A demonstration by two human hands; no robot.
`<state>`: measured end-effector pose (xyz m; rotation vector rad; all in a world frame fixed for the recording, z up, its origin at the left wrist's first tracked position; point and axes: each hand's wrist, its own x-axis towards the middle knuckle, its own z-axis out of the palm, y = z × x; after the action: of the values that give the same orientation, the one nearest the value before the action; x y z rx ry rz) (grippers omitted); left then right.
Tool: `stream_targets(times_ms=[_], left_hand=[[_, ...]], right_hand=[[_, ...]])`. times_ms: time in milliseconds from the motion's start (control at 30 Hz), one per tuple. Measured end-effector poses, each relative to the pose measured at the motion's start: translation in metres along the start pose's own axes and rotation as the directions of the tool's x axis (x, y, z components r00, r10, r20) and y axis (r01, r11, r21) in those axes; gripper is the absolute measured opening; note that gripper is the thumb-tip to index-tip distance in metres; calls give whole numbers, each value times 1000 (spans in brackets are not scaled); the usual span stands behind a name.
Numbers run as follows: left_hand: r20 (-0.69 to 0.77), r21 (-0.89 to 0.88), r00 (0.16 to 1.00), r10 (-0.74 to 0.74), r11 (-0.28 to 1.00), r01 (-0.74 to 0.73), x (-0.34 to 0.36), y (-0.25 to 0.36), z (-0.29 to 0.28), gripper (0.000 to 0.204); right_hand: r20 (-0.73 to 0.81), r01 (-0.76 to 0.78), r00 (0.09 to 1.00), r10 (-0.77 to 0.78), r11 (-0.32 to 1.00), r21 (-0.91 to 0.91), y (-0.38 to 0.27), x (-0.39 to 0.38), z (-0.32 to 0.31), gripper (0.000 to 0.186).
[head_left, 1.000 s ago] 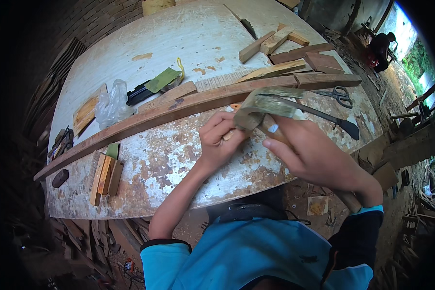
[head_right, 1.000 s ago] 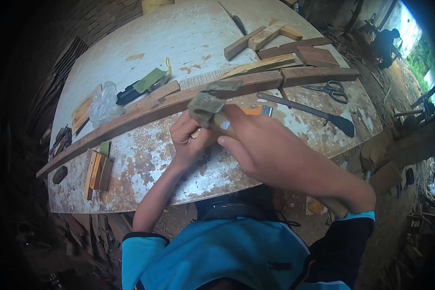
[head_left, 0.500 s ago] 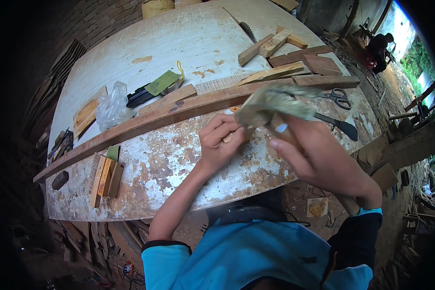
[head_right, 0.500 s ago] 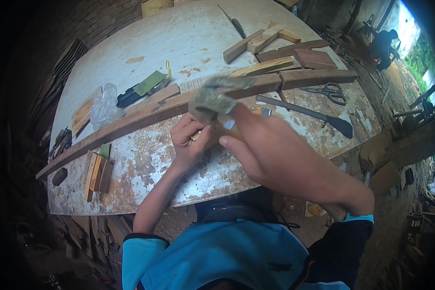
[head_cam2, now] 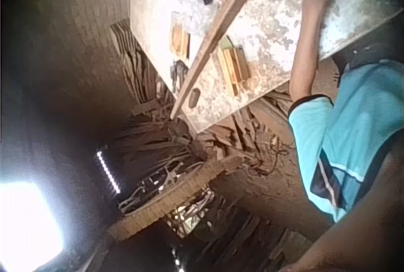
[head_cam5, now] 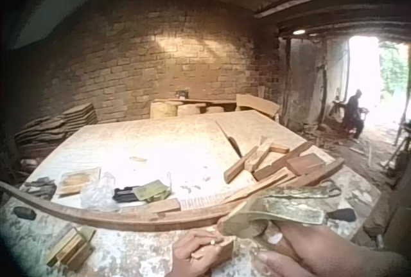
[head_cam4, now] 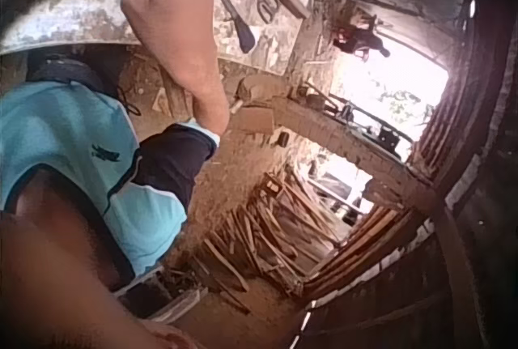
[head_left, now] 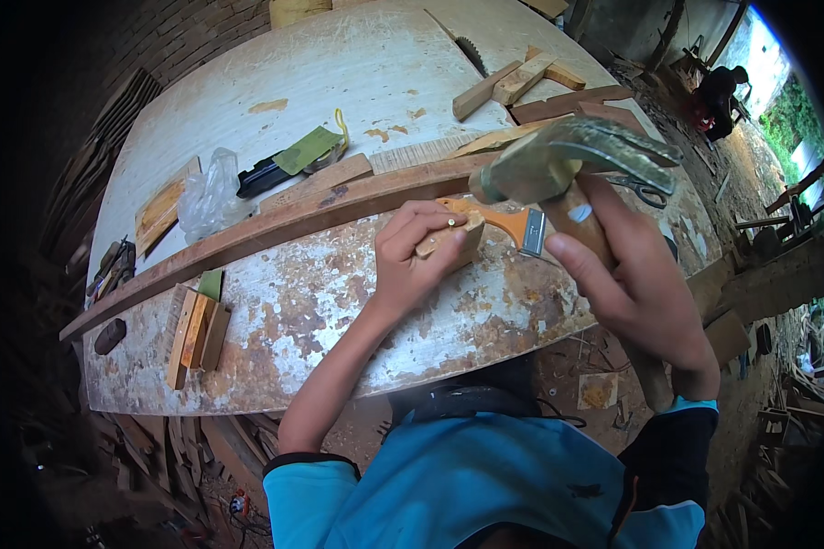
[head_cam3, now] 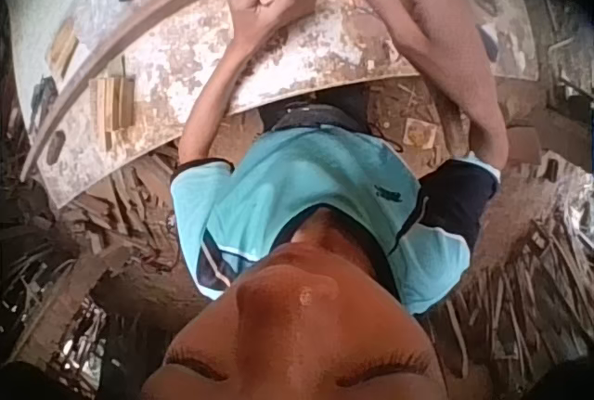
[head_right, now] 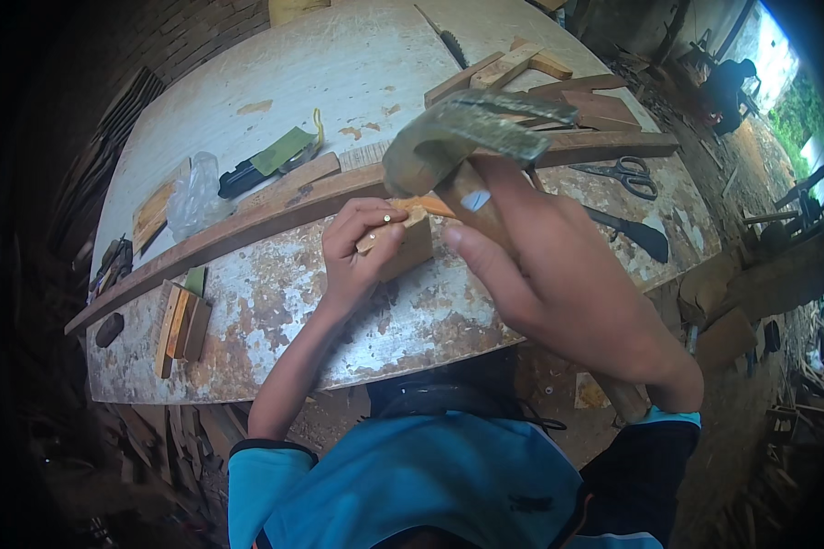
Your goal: Measure and assemble wooden pieces using a tape measure, hammer, and file.
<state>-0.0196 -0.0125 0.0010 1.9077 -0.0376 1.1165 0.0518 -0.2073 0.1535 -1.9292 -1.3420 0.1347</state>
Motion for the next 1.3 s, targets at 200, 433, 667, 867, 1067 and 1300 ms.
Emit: stream_targets(times_ms=[200,433,667,867,1067,1300], left_hand=[[301,-141,952,-55,985,101,8,-5,-23,81],[114,-70,937,-329,938,338,-2,1,-3,75],[530,-307,835,-148,884,352,-12,-10,-1,71],[746,90,663,-63,996,-7,-11,-7,9,48],[924,-10,353,148,931,-364,-1,42,12,79],[844,386,497,-201,871,-304,16,21,7,85]], right_hand=[[135,-139,983,121,981,138,11,8,8,42],[171,-112,981,93,988,106,8,4,2,43],[101,-165,983,156,982,93,21,-8,7,41],[14,-263,964,265,947,182,33,-25,2,34],[-57,-352,925,375,905,239,36,-47,-14,35],[50,-436,889,455,808,397,32,-62,-19,36]])
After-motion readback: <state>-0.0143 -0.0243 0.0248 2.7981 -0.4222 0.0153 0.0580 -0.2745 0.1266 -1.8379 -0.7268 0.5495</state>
